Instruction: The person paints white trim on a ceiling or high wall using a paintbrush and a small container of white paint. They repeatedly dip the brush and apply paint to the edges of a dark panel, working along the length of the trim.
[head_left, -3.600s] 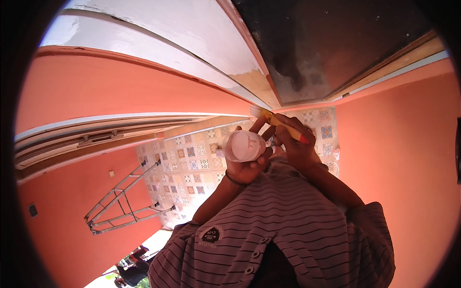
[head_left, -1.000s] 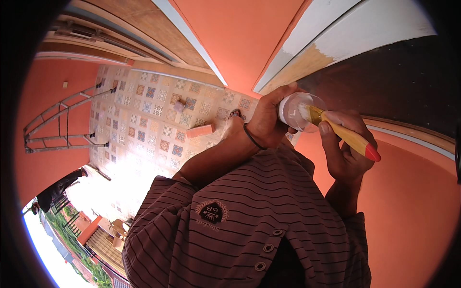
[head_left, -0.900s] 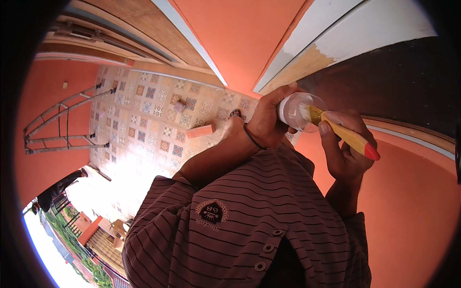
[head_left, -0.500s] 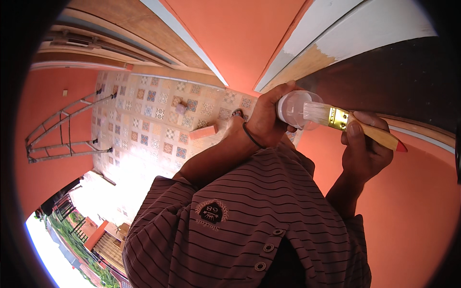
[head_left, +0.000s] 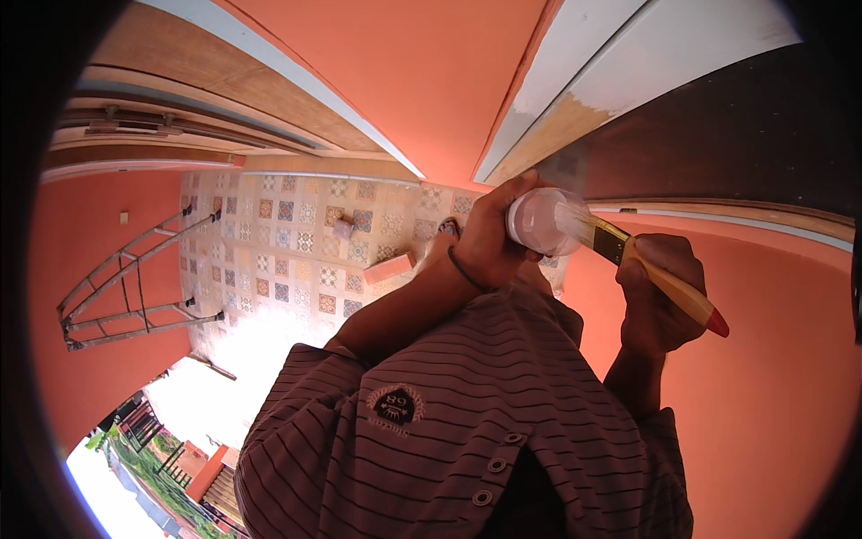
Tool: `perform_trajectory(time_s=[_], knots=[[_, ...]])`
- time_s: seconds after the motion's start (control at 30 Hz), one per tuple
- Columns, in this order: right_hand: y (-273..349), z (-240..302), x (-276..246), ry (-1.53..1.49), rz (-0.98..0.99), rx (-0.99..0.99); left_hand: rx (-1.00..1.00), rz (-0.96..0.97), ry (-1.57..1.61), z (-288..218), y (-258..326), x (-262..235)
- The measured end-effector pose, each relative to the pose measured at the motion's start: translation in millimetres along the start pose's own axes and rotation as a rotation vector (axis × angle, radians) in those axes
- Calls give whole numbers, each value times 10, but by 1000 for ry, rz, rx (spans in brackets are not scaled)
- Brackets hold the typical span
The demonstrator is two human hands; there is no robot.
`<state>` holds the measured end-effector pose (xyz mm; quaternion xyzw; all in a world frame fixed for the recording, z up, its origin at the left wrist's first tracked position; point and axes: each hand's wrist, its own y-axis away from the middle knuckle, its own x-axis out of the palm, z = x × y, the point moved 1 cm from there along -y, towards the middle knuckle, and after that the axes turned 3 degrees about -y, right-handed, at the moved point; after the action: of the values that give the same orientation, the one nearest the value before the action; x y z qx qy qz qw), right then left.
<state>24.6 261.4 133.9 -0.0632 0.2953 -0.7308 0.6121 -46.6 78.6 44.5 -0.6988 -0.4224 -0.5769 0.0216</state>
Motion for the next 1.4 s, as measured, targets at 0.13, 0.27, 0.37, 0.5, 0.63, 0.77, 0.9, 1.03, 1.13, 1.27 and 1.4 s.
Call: perform_trajectory(time_s=[0.13, 0.27, 0.37, 0.5, 0.63, 0.77, 0.9, 1.03, 1.13, 1.27, 1.4], knots=[[67, 21, 95, -2, -19, 57, 1, -47, 11, 30, -1, -124], [138, -18, 203, -18, -51, 97, -10, -50, 27, 17, 9, -254], [186, -60, 237, -76, -98, 72, 10, -93, 19, 42, 35, -293], [225, -88, 183, -77, 4, 96, 86, 24, 29, 84, 131, -314], [284, -110, 96, -147, 76, 71, 193, -73, 87, 318, 229, -300], [352, -194, -32, -280, 152, 85, 247, -150, 115, 608, 304, -335], [482, -282, -117, -233, 213, 96, 232, -187, 214, 839, 332, -406], [594, -284, -158, -255, 175, 132, 275, -158, 176, 941, 326, -430], [605, -258, -122, -247, 118, 150, 264, -126, 165, 884, 306, -458], [562, -160, -28, -323, 49, 189, 232, -95, 126, 703, 302, -486], [527, -74, 169, -204, 25, 123, 206, -135, 155, 553, 363, -492]])
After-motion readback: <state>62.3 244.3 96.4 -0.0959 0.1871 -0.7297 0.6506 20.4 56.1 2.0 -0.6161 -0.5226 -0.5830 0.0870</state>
